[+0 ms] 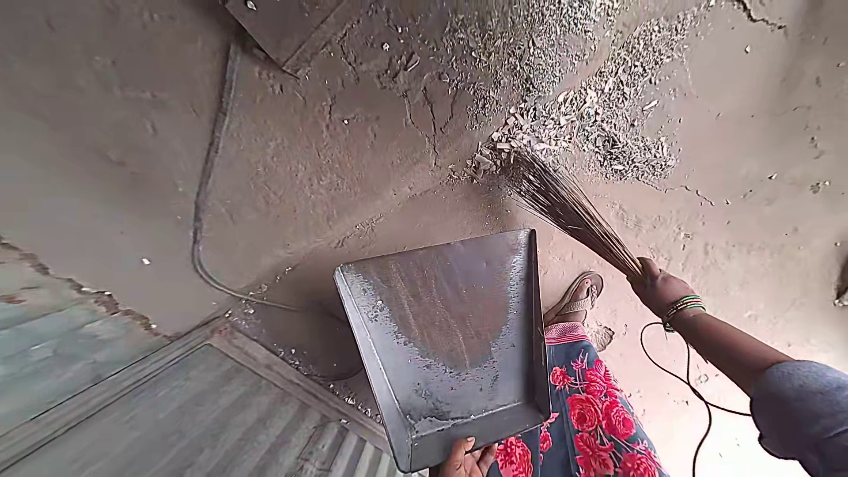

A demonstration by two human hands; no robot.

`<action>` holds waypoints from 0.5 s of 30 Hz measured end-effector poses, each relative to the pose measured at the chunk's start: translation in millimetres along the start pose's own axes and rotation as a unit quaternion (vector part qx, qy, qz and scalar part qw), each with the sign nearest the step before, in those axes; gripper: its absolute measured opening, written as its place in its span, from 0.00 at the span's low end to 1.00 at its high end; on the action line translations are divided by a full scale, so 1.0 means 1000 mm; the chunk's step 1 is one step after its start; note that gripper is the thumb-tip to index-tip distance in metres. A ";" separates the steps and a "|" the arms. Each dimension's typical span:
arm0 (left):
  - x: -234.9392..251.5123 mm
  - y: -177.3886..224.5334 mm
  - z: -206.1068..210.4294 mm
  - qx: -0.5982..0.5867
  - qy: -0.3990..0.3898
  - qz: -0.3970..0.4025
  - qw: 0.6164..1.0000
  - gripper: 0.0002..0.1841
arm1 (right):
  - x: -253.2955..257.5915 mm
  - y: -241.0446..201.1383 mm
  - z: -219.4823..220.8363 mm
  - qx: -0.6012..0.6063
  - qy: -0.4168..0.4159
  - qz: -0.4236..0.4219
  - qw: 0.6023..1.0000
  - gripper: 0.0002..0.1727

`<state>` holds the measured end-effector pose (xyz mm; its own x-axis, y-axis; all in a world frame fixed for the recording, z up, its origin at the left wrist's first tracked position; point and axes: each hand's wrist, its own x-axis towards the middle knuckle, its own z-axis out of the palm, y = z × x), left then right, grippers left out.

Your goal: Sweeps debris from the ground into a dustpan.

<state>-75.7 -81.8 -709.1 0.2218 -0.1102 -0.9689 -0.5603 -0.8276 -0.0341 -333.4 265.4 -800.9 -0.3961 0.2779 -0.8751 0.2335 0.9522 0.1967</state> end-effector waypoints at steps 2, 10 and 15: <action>0.000 0.000 0.000 -0.007 -0.004 -0.004 1.000 0.10 | -0.013 -0.003 0.011 0.010 -0.010 -0.024 1.000 0.32; 0.006 -0.005 -0.006 -0.047 -0.036 -0.017 0.998 0.15 | 0.036 -0.123 0.047 -0.143 -0.160 -0.180 0.960 0.26; 0.004 -0.005 -0.004 -0.044 -0.009 -0.006 0.999 0.14 | 0.085 -0.101 0.007 -0.017 -0.047 -0.080 0.996 0.24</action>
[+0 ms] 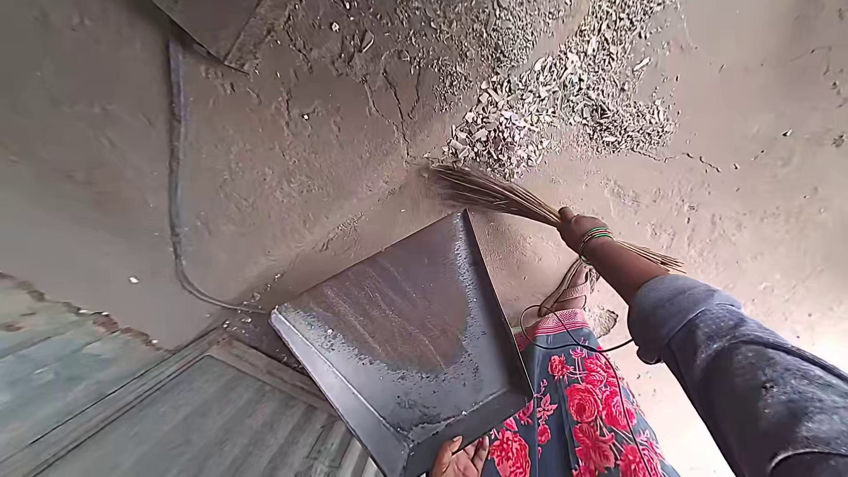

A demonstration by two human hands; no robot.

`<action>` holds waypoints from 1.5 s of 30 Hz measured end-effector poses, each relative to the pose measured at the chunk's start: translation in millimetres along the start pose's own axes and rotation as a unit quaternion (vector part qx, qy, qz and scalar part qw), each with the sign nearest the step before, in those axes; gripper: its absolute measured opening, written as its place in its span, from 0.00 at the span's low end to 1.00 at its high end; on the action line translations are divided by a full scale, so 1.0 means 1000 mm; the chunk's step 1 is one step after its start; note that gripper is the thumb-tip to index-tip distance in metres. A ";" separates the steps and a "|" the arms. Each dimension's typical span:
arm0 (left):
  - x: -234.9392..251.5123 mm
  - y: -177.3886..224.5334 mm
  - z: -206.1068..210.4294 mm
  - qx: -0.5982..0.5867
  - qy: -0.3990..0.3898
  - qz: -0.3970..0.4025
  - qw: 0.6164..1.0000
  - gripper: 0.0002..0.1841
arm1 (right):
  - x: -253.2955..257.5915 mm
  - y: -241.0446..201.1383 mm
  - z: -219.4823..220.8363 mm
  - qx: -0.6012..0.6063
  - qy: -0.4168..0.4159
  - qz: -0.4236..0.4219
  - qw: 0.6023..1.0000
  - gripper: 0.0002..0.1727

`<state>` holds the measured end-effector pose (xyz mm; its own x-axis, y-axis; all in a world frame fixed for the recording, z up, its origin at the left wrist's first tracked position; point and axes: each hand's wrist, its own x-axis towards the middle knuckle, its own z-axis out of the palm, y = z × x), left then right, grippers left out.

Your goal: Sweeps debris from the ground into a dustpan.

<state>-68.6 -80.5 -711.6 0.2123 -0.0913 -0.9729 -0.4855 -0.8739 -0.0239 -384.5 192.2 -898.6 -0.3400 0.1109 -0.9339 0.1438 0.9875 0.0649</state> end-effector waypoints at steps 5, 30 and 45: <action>0.001 -0.004 0.007 0.021 0.009 -0.012 1.000 0.12 | -0.036 0.073 -0.015 -0.010 0.075 0.026 0.997 0.27; 0.138 0.020 0.107 0.258 0.069 0.009 0.964 0.21 | -0.107 0.180 -0.037 0.023 0.210 0.024 0.977 0.28; 0.178 0.033 0.163 0.265 0.044 0.011 0.963 0.21 | -0.033 0.039 -0.052 0.013 -0.022 0.071 0.997 0.37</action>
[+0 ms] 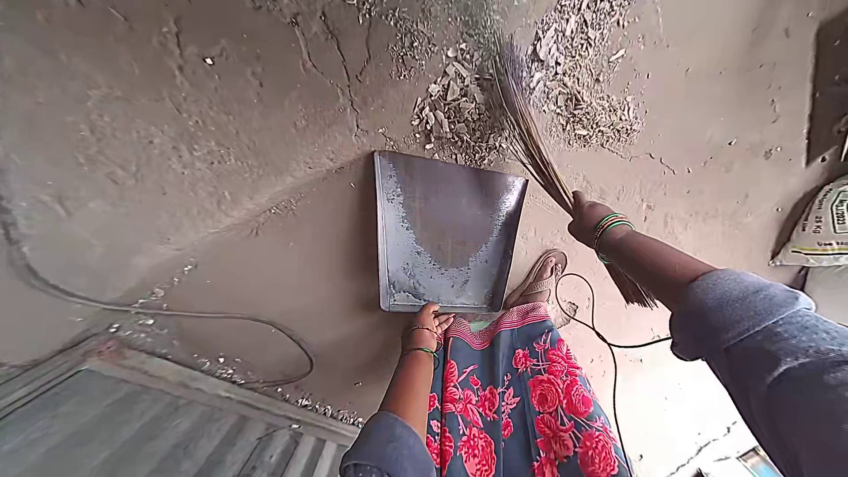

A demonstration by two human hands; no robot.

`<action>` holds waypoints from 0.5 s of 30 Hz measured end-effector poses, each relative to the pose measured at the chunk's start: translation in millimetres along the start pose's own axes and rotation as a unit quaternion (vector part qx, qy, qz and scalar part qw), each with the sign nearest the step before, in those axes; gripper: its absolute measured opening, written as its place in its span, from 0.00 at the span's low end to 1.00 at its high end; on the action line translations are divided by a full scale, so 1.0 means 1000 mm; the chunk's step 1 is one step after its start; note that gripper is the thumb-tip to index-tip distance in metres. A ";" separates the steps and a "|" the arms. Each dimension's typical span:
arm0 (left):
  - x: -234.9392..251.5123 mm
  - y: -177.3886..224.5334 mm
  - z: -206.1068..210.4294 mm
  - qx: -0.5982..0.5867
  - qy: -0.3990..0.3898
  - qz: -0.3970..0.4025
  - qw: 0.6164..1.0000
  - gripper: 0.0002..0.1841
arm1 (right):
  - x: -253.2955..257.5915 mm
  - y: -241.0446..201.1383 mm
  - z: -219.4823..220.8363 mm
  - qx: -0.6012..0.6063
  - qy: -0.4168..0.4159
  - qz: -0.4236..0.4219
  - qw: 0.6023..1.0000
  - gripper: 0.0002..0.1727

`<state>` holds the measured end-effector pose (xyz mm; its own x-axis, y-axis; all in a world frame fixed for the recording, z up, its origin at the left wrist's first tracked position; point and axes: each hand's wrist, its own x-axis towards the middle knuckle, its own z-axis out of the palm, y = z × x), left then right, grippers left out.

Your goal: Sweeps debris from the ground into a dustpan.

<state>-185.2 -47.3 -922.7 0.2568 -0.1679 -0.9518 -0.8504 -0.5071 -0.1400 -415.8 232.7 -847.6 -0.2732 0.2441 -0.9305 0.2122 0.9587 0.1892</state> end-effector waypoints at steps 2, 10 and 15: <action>0.000 -0.001 0.006 -0.013 -0.001 -0.008 1.000 0.22 | -0.003 -0.002 0.011 -0.021 -0.025 -0.004 0.999 0.36; 0.002 0.000 0.011 -0.038 -0.003 -0.024 0.999 0.22 | -0.037 -0.005 -0.002 -0.190 -0.087 0.002 0.978 0.36; -0.002 0.004 0.007 -0.023 -0.010 -0.028 0.999 0.22 | -0.077 0.001 -0.016 -0.254 -0.113 0.003 0.961 0.36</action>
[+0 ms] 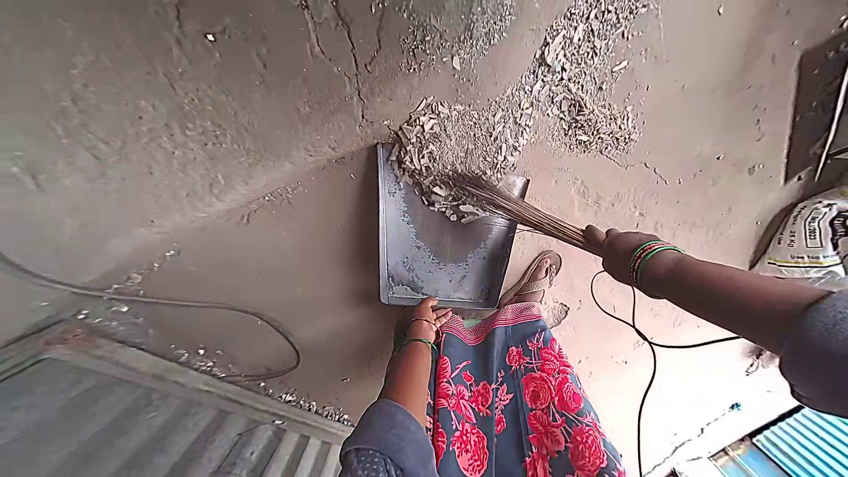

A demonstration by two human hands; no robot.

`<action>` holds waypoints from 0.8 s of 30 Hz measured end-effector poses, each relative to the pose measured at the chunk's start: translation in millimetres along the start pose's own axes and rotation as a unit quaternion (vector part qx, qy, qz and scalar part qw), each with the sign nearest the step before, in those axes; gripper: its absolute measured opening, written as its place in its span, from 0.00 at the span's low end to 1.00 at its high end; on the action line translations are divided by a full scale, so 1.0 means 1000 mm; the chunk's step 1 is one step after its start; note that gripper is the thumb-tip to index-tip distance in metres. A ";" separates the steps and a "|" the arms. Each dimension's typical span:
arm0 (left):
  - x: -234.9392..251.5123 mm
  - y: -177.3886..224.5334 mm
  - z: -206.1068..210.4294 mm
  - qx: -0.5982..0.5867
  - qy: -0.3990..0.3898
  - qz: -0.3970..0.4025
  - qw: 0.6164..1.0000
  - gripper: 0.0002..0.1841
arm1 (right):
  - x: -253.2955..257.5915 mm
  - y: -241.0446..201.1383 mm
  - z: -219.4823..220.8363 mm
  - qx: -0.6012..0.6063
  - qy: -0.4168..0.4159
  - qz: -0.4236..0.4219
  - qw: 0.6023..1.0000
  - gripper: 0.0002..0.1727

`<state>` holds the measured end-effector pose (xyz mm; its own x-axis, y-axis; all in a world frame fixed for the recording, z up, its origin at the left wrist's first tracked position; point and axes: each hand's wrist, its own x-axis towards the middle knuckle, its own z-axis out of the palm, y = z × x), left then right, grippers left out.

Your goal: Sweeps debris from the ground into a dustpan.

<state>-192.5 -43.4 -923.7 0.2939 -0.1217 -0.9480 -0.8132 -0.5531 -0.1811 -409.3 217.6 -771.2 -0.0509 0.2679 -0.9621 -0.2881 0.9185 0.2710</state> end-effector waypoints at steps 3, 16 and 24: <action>0.001 0.000 -0.002 0.005 0.001 0.001 1.000 0.22 | -0.023 0.023 0.007 -0.038 0.012 0.001 0.999 0.39; 0.012 -0.003 -0.002 0.030 0.012 0.016 0.999 0.22 | 0.048 -0.037 -0.102 -0.051 0.252 -0.012 0.966 0.46; 0.012 -0.004 -0.003 0.023 0.004 0.021 1.000 0.20 | 0.020 0.006 -0.053 -0.050 0.127 0.035 0.990 0.39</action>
<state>-184.5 -44.7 -933.6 0.2631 -0.1502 -0.9530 -0.8469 -0.5092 -0.1535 -462.3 213.1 -790.5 -0.3097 0.2358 -0.9211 -0.3682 0.8634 0.3449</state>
